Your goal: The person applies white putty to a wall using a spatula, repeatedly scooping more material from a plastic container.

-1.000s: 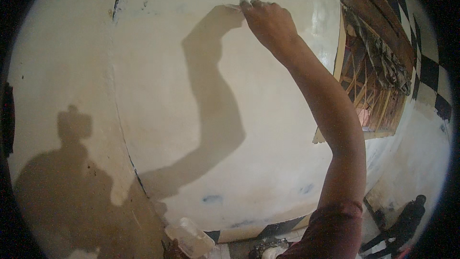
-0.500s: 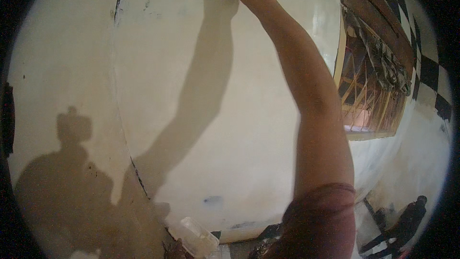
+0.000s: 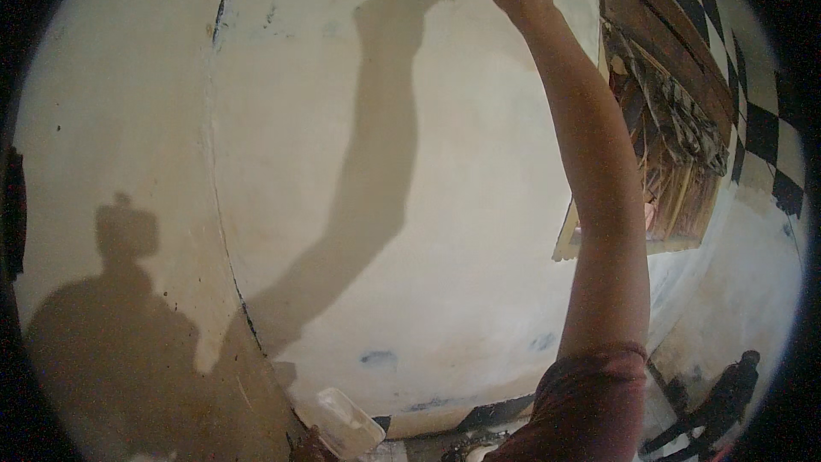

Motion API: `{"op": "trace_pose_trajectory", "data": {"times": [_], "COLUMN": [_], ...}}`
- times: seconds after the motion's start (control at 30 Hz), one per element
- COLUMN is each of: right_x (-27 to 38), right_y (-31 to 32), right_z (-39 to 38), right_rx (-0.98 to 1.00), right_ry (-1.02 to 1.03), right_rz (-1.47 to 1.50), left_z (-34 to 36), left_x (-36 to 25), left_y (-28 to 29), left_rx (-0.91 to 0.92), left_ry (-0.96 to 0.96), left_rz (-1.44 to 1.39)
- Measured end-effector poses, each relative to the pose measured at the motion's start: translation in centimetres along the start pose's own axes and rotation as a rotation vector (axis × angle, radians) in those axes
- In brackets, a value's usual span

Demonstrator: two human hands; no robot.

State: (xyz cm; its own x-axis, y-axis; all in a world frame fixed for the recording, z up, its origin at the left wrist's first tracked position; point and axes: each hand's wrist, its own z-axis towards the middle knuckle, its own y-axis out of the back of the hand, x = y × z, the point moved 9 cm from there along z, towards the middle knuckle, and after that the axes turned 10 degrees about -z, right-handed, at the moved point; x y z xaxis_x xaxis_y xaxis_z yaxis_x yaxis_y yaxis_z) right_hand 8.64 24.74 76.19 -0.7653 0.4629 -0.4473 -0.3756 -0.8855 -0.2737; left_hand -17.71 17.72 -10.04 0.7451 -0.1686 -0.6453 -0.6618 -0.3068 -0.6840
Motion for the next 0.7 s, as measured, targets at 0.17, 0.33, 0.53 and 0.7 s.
{"op": "trace_pose_trajectory", "data": {"times": [0.17,0.33,0.53,0.7], "right_x": [-1.1,-1.7,6.0,9.9], "right_y": [-2.8,-8.1,-7.0,0.4], "right_z": [5.3,7.8,-0.7,-3.1], "right_rx": [0.003,-0.011,0.224,0.08], "right_ry": [-0.079,-0.083,0.086,0.104], "right_rz": [0.015,-0.076,-0.113,0.006], "left_z": [-0.2,0.0,0.1,0.1], "left_x": [0.0,0.8,0.8,0.8], "left_y": [0.1,-0.1,0.8,1.0], "left_rx": [-0.01,0.004,-0.018,-0.013], "left_ry": [-0.008,0.001,-0.007,-0.009], "left_rz": [-0.007,-0.021,-0.029,-0.029]}}
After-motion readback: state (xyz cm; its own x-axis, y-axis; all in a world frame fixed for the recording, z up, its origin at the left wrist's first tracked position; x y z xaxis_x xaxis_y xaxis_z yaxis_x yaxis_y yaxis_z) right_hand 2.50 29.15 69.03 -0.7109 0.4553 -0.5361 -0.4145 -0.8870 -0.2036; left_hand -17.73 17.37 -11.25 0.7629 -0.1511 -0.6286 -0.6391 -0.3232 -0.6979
